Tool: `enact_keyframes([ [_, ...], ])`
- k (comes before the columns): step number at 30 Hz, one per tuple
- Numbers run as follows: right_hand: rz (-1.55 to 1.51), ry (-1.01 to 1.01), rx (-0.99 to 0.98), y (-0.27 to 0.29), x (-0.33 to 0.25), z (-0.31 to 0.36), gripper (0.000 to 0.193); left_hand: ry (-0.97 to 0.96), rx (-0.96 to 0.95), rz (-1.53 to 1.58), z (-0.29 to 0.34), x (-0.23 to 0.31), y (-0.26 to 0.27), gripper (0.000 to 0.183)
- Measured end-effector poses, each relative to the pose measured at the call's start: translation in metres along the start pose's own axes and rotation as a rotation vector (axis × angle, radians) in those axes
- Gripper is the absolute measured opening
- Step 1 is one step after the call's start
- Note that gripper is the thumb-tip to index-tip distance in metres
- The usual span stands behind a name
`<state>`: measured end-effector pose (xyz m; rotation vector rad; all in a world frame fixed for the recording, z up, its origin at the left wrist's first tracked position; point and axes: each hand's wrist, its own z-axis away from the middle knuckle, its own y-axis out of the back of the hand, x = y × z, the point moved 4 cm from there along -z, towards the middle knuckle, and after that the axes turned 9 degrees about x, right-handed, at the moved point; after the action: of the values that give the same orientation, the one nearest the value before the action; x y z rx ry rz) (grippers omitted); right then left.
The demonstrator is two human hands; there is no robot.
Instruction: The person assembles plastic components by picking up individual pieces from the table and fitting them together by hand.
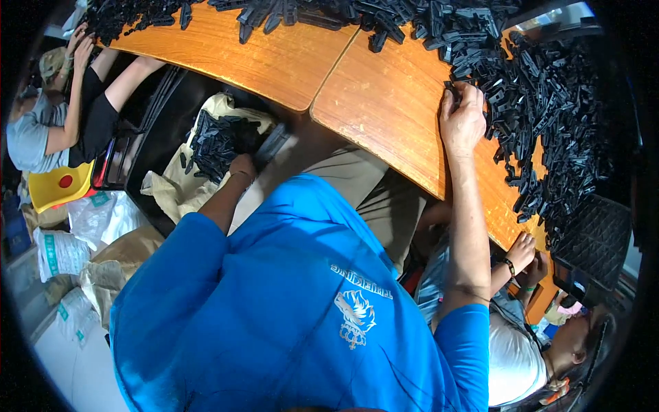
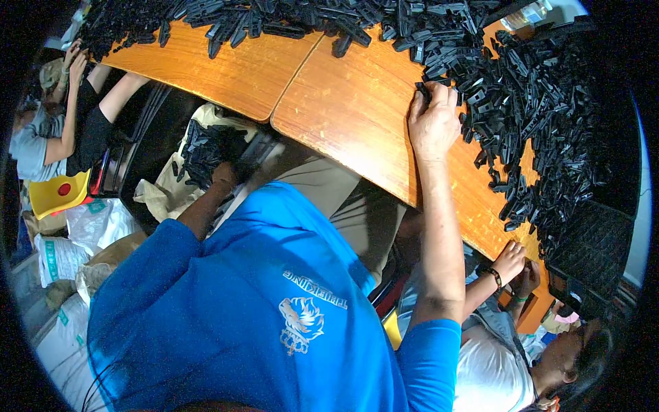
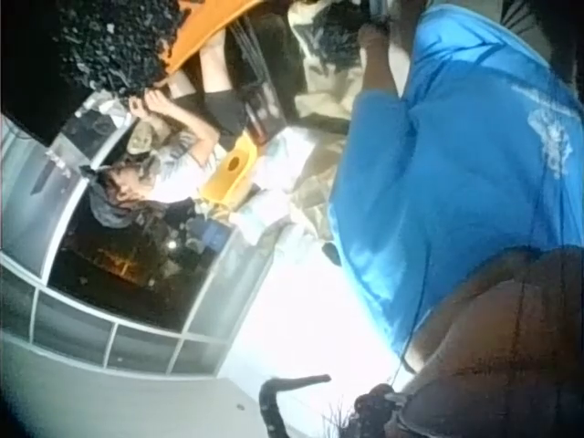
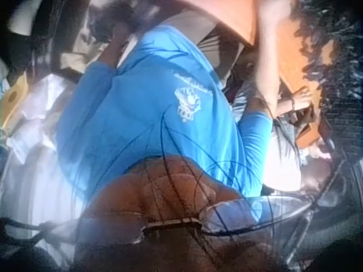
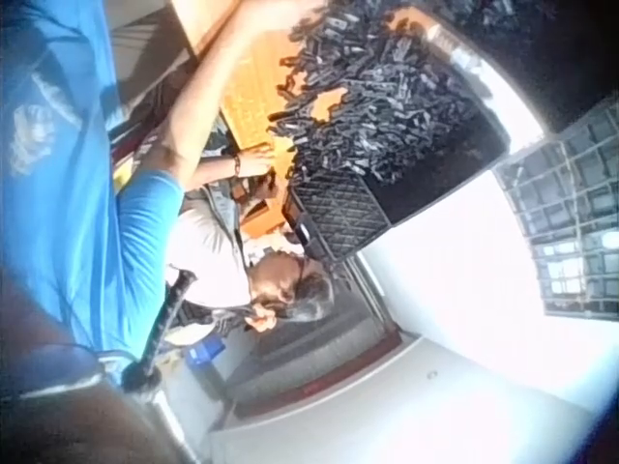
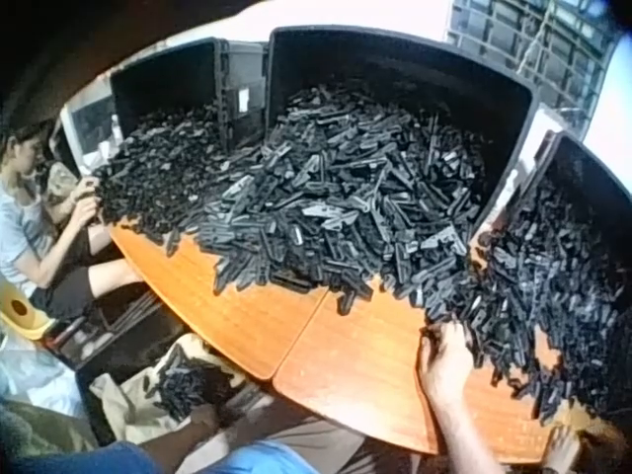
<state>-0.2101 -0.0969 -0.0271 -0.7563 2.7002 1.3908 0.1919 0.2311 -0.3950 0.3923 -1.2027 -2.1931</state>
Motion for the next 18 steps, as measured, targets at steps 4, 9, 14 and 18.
enact_keyframes([
  [4, -0.023, 0.025, 0.008, 0.000, -0.006, -0.006, 0.025, -0.094, -0.046, -0.047, 0.025, 0.014, -0.028, 0.019],
  [9, -0.025, 0.027, 0.036, 0.000, 0.000, -0.002, 0.024, -0.217, 0.058, 0.032, 0.044, 0.040, -0.017, 0.016],
  [14, 0.002, 0.035, 0.026, -0.004, -0.004, -0.003, 0.023, -0.219, 0.025, 0.060, 0.038, 0.038, -0.026, 0.016],
  [18, 0.010, 0.049, 0.024, -0.001, -0.005, -0.005, 0.022, -0.329, 0.132, 0.050, 0.036, 0.031, -0.033, 0.015],
])
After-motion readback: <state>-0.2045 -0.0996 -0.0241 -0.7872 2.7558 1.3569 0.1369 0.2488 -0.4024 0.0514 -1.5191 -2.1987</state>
